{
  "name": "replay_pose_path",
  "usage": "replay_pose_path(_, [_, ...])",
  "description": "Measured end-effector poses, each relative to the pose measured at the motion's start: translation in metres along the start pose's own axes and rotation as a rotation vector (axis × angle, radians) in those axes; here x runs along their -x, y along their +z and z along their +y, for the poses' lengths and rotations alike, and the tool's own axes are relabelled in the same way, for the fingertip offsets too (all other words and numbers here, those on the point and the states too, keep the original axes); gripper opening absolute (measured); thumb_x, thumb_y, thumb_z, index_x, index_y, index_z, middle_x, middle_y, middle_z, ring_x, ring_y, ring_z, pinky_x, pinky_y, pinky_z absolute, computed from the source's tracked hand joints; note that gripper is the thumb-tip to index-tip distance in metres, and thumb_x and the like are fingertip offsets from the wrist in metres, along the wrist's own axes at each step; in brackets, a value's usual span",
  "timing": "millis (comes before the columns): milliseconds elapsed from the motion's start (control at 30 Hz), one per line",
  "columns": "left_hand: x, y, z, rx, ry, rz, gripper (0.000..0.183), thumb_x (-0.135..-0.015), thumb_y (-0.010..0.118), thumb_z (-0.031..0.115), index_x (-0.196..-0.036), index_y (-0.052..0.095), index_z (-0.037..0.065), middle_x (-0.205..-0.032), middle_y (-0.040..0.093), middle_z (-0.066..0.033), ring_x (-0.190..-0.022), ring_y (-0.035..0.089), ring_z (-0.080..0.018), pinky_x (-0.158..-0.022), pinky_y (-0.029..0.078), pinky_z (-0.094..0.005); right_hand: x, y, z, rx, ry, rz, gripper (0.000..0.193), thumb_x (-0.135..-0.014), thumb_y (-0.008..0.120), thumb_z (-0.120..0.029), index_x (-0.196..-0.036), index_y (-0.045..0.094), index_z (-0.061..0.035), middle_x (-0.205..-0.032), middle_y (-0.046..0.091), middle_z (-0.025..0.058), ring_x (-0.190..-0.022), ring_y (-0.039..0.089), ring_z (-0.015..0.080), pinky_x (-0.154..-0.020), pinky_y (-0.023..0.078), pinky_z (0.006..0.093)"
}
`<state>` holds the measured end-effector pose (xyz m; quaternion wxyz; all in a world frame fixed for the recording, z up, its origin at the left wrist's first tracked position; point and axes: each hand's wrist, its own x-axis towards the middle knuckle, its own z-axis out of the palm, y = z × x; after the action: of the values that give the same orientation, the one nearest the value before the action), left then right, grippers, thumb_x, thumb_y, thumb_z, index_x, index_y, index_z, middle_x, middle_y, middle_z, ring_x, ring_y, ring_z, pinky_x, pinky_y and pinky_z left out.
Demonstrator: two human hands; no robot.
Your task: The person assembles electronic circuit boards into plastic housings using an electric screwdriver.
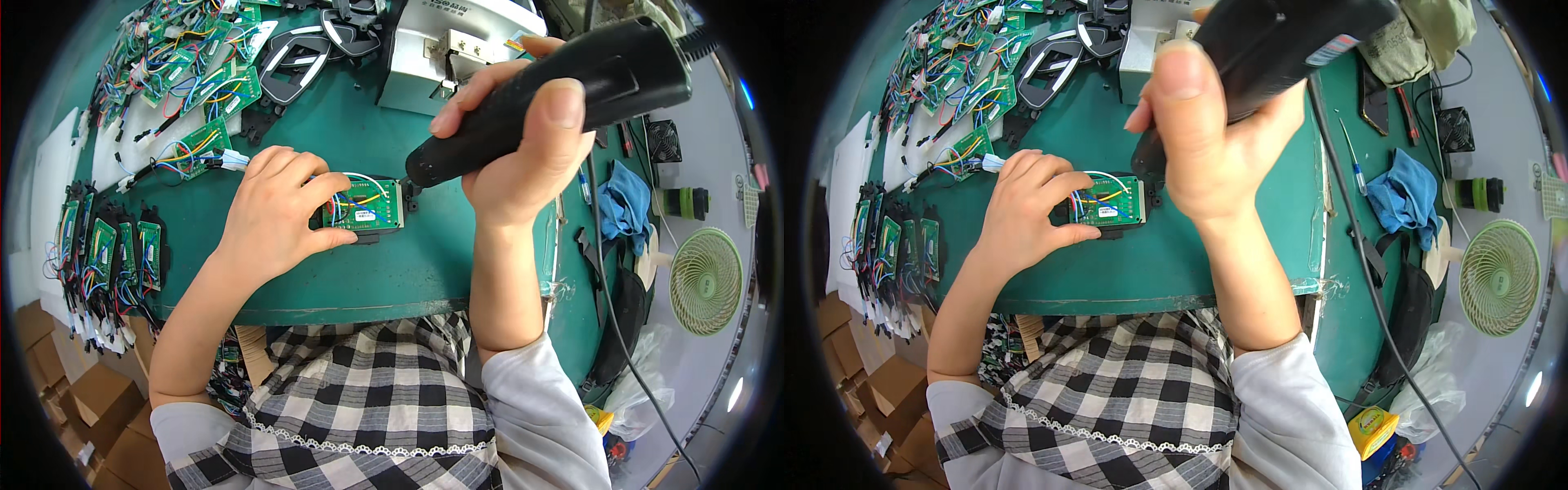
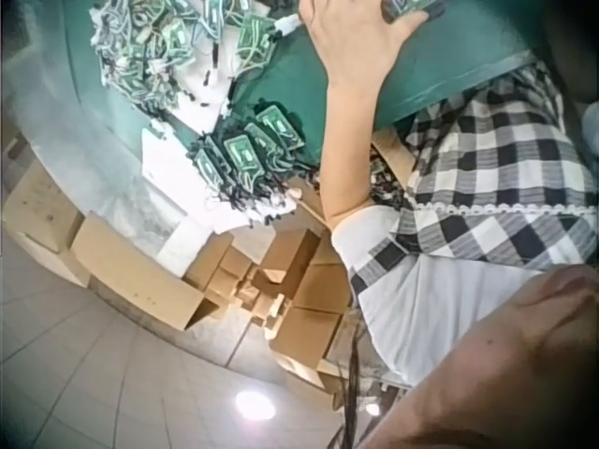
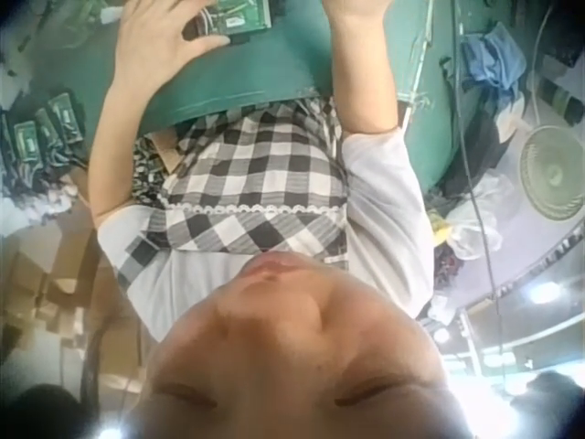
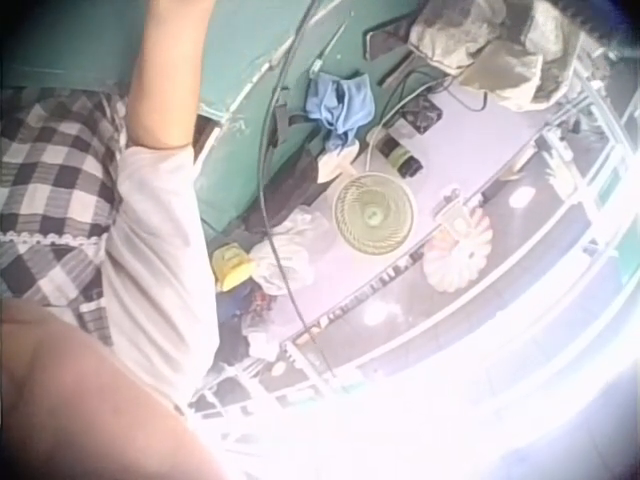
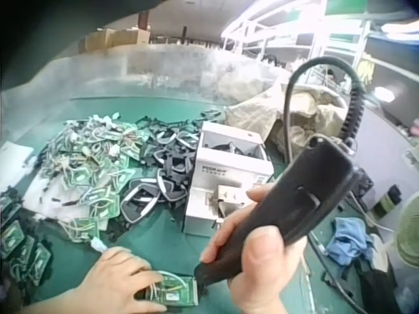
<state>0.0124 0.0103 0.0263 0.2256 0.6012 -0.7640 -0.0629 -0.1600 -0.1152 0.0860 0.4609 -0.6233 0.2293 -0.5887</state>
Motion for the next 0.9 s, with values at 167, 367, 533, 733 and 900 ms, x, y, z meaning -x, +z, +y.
replay_pose_path(167, [0.002, 0.003, -0.001, 0.038, -0.021, -0.003, 0.055, -0.058, 0.086, 0.036, -0.103, 0.068, 0.010, -0.100, 0.061, -0.0056, -0.101, 0.058, -0.0288, -0.097, 0.042, -0.0435, 0.002, 0.006, 0.010, -0.013, -0.120, -0.069, 0.072, -0.088, 0.061, -0.056, -0.116, 0.043, 0.0079, -0.064, 0.059, 0.0164, -0.045, 0.057, 0.0210, -0.042, 0.047, 0.0291])
replay_pose_path(367, [0.002, 0.006, -0.001, 0.093, -0.029, 0.027, 0.051, -0.061, 0.087, 0.033, -0.102, 0.068, 0.010, -0.100, 0.061, -0.0061, -0.101, 0.058, -0.0292, -0.095, 0.044, -0.0421, 0.001, 0.010, 0.020, 0.038, -0.189, -0.188, 0.073, -0.086, 0.064, -0.056, -0.113, 0.048, 0.0093, -0.063, 0.060, 0.0113, -0.046, 0.058, 0.0166, -0.042, 0.043, 0.0251])
replay_pose_path(533, [0.004, 0.010, 0.000, 0.103, -0.041, 0.043, 0.050, -0.061, 0.087, 0.032, -0.102, 0.068, 0.010, -0.099, 0.060, -0.0064, -0.099, 0.059, -0.0288, -0.093, 0.045, -0.0419, 0.003, 0.013, 0.023, 0.015, -0.173, -0.238, 0.080, -0.084, 0.065, -0.061, -0.114, 0.048, 0.0107, -0.063, 0.060, 0.0101, -0.045, 0.058, 0.0157, -0.042, 0.042, 0.0239])
replay_pose_path(733, [0.008, 0.011, -0.001, 0.107, -0.050, 0.018, 0.053, -0.061, 0.087, 0.030, -0.105, 0.067, 0.009, -0.101, 0.060, -0.0074, -0.098, 0.059, -0.0288, -0.091, 0.045, -0.0424, -0.001, 0.004, 0.023, -0.001, -0.138, -0.271, 0.080, -0.089, 0.059, -0.062, -0.120, 0.045, 0.0106, -0.065, 0.061, 0.0110, -0.046, 0.058, 0.0157, -0.041, 0.044, 0.0247])
replay_pose_path(900, [0.006, 0.015, 0.002, 0.094, -0.032, 0.062, 0.063, -0.059, 0.088, 0.030, -0.112, 0.063, 0.008, -0.103, 0.061, -0.0088, -0.099, 0.059, -0.0312, -0.094, 0.044, -0.0456, -0.061, -0.028, -0.006, 0.072, -0.338, 0.052, 0.067, -0.094, 0.044, -0.064, -0.110, 0.050, 0.0008, -0.064, 0.060, 0.0168, -0.046, 0.059, 0.0249, -0.042, 0.050, 0.0351])
